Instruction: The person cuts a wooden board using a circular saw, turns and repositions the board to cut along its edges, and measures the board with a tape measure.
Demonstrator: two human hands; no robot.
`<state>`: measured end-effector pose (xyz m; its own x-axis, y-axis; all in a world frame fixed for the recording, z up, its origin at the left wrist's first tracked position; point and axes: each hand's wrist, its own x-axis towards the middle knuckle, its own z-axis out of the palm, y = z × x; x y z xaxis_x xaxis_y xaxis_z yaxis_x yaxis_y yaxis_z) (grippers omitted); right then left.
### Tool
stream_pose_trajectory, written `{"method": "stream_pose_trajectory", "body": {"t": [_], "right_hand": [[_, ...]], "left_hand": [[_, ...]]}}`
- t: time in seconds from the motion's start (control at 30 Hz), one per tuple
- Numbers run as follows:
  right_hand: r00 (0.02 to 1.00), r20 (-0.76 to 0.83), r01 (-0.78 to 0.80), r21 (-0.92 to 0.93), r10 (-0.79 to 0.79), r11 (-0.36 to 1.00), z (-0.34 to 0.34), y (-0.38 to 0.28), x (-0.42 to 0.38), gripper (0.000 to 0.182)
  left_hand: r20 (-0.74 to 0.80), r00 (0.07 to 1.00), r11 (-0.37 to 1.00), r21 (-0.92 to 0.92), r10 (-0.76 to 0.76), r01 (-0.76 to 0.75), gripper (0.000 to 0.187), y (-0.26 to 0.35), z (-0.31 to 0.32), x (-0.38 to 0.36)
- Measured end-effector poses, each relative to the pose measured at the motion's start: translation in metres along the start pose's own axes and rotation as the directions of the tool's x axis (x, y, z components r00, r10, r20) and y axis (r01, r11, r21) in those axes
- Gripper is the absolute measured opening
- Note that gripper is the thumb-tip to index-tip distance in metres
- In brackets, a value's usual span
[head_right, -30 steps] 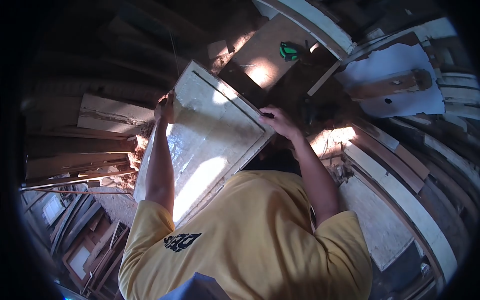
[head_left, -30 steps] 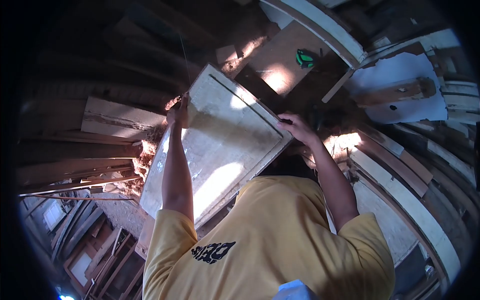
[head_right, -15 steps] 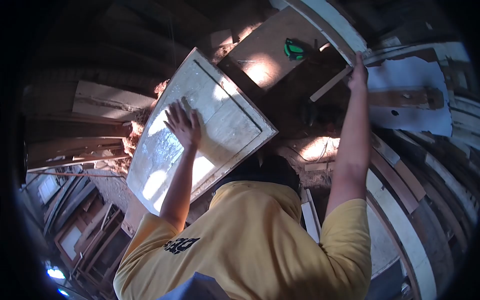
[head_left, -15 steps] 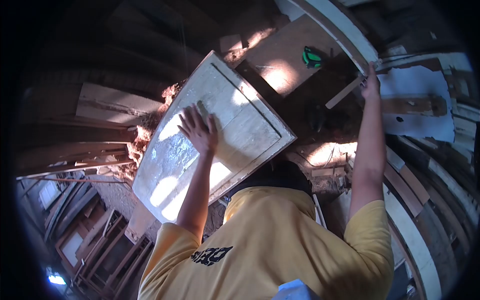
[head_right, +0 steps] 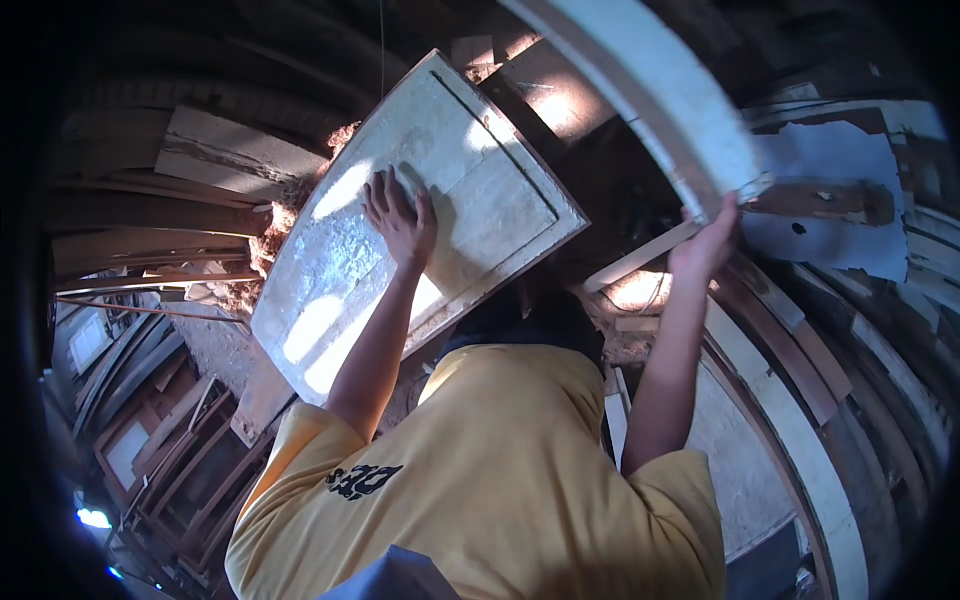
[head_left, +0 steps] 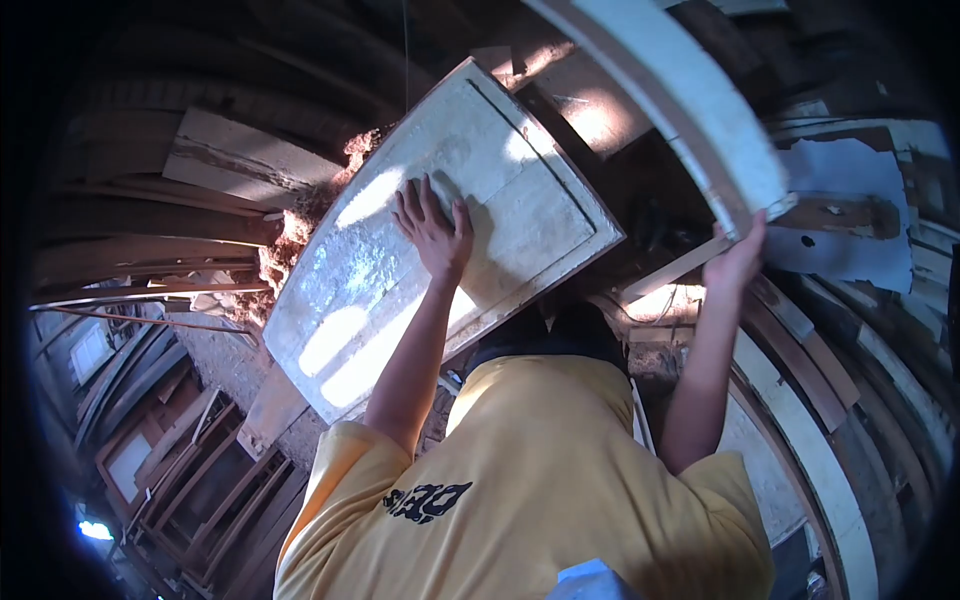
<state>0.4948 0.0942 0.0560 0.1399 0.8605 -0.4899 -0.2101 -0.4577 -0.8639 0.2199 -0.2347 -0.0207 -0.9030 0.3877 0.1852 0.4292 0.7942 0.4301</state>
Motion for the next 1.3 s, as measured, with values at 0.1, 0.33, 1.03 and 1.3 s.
{"method": "stream_pose_trajectory", "body": {"t": [0.1, 0.33, 1.03, 1.3], "right_hand": [[0.989, 0.093, -0.115, -0.005, 0.115, 0.993, -0.019, 0.066, -0.087, 0.064], [0.985, 0.025, -0.163, -0.138, 0.168, 0.977, -0.021, 0.182, -0.174, 0.070], [0.876, 0.354, -0.136, -0.470, 0.328, 0.872, -0.048, 0.222, -0.189, 0.074], [0.864, 0.439, 0.115, -0.650, 0.247, 0.751, -0.199, 0.288, -0.045, 0.038]], "left_hand": [[-0.069, 0.997, 0.954, -0.296, 0.026, -0.045, 0.071, -0.024, 0.004, -0.004], [0.075, 0.980, 0.950, -0.269, 0.186, -0.160, 0.077, -0.049, -0.048, -0.055], [0.531, 0.668, 0.839, -0.174, 0.521, -0.515, 0.120, 0.010, -0.070, -0.105], [0.553, 0.648, 0.792, -0.037, 0.524, -0.610, 0.113, 0.010, -0.057, -0.109]]}}
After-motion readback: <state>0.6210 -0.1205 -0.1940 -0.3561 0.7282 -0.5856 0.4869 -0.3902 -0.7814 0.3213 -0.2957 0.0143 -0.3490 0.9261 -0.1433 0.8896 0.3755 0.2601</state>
